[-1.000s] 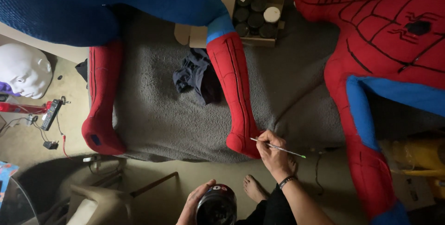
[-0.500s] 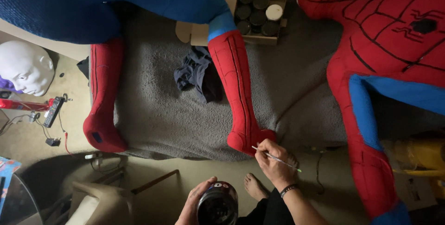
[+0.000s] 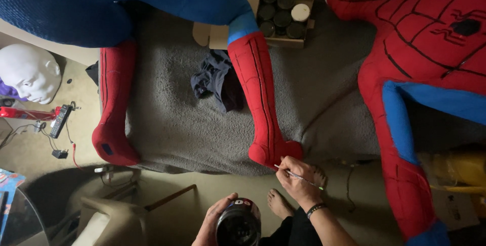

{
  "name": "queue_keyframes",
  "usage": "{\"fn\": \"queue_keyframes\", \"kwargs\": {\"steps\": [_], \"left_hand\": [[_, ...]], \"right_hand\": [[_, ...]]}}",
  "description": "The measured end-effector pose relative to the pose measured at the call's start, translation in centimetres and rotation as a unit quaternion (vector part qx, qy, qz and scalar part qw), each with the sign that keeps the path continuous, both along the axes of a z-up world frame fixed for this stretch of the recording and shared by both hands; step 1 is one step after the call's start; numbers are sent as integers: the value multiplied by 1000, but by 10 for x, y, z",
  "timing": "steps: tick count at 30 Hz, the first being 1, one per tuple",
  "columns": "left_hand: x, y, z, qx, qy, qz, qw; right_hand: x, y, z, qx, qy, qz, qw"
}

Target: Painting black web lines onto a red costume leg component for a superhero suit.

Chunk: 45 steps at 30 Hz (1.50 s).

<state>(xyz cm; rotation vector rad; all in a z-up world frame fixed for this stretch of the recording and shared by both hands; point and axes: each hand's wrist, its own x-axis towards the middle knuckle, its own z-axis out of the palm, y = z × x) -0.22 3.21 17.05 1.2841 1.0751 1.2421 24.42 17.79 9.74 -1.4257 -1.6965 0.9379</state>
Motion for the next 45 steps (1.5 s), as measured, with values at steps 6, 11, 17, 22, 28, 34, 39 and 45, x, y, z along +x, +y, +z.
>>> {"fn": "queue_keyframes", "kwargs": {"steps": [6, 11, 17, 22, 28, 34, 39, 45], "left_hand": [[-4, -2, -18, 11, 8, 9, 1000], [-9, 0, -19, 16, -1, -9, 1000], [-7, 2, -12, 10, 33, -11, 999], [-4, 5, -3, -15, -8, -22, 1000], [-10, 5, -19, 5, 35, -31, 999], [-11, 10, -23, 29, 46, -28, 998], [-6, 11, -16, 10, 23, 1, 1000], [-12, 20, -19, 41, 54, -22, 997]], "right_hand": [[0, -1, -7, 16, 38, -6, 999], [0, 1, -4, 18, 34, -22, 999], [-1, 5, 3, 13, 38, -41, 998], [-1, 11, 7, 31, 47, -25, 998], [-3, 21, 4, 62, 89, -31, 994], [-3, 34, 10, 76, 85, -31, 993], [-5, 43, 2, 77, 74, -36, 994], [-5, 52, -4, 53, 75, -38, 995]]}}
